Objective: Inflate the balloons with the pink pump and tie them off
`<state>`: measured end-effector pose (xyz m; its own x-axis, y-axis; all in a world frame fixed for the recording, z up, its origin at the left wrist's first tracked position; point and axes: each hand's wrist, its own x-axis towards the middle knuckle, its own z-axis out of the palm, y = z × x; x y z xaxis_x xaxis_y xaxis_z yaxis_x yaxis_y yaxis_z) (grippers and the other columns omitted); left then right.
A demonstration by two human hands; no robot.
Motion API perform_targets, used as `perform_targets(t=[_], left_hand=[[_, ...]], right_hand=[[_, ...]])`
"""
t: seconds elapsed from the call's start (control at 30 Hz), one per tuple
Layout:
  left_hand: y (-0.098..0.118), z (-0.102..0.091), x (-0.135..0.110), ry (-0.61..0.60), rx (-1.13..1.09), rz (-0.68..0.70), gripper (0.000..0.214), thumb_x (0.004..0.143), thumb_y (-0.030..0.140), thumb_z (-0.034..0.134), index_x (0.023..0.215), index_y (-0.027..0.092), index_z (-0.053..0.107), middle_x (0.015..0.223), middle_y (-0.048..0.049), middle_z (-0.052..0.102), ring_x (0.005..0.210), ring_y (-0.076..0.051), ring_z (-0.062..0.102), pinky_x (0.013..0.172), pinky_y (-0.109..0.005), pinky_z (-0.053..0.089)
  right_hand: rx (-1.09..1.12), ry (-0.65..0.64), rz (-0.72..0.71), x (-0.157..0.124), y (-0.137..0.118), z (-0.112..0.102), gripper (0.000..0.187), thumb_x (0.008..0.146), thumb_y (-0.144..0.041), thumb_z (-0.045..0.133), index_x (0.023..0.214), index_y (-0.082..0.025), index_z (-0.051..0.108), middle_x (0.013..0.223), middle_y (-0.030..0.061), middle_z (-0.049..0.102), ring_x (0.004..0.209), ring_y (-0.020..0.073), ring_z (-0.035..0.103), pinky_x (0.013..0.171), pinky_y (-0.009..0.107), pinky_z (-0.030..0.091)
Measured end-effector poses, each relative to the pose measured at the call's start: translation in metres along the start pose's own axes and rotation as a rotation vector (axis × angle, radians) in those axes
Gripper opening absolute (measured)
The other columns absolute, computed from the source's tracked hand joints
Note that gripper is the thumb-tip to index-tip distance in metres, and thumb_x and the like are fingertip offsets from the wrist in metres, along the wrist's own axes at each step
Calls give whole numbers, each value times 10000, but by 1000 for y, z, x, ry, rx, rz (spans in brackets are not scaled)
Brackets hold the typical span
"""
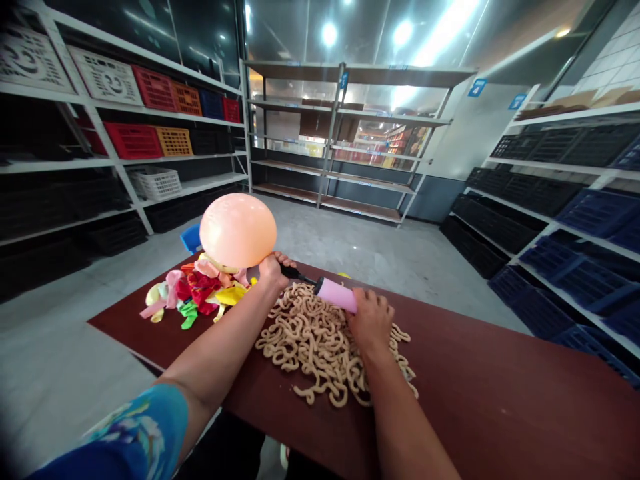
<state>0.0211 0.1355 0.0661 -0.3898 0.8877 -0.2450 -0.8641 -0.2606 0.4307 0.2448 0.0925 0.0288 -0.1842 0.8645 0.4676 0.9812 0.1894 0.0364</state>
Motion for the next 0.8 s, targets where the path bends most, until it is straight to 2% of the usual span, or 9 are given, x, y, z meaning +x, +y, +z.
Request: perform_targets(t=[0.13,0.27,0.43,0.63,0.7,0.8], left_hand=[[16,-8,15,35,-15,53,153,690,84,354,602,193,291,463,63,253,347,-77,302,424,-226,292],[14,-9,16,30,-25,74,153,691,89,359,599,193,294,463,65,239,346,-76,298,420,-226,284],[-3,-2,1,4,-20,36,180,683,76,372,592,193,271,463,66,239,349,-73,293,423,-226,291],[-24,2,-12,-69,-29,-14,192,692,104,403,592,195,267,466,67,242,354,-74,309,427,-232,300],[-22,2,-11,-79,-20,-15,192,697,110,405,594,197,269,467,64,251,357,-79,320,431,-238,312],[-7,3,-6,-59,1,17,179,692,101,390,595,196,274,463,65,250,354,-78,315,433,-239,312]], right_hand=[[-17,17,140,4,17,4,294,762,-236,521,1053,-265,553,1029,54,572,1007,259,404,793,378,233],[-40,3,226,5,24,8,271,768,-185,485,1019,-238,569,987,75,573,963,257,426,767,378,237],[-35,13,91,2,7,5,294,742,-222,530,1035,-214,547,961,85,565,928,253,427,724,337,238],[11,61,-40,-2,-11,-1,414,721,-258,568,1127,-214,500,995,82,566,935,241,420,736,322,240],[24,55,-56,-2,-10,-1,437,709,-255,578,1138,-229,497,996,70,569,936,235,419,743,320,239],[27,47,-28,0,-4,0,426,713,-271,575,1133,-246,506,994,57,572,940,231,417,758,327,237]])
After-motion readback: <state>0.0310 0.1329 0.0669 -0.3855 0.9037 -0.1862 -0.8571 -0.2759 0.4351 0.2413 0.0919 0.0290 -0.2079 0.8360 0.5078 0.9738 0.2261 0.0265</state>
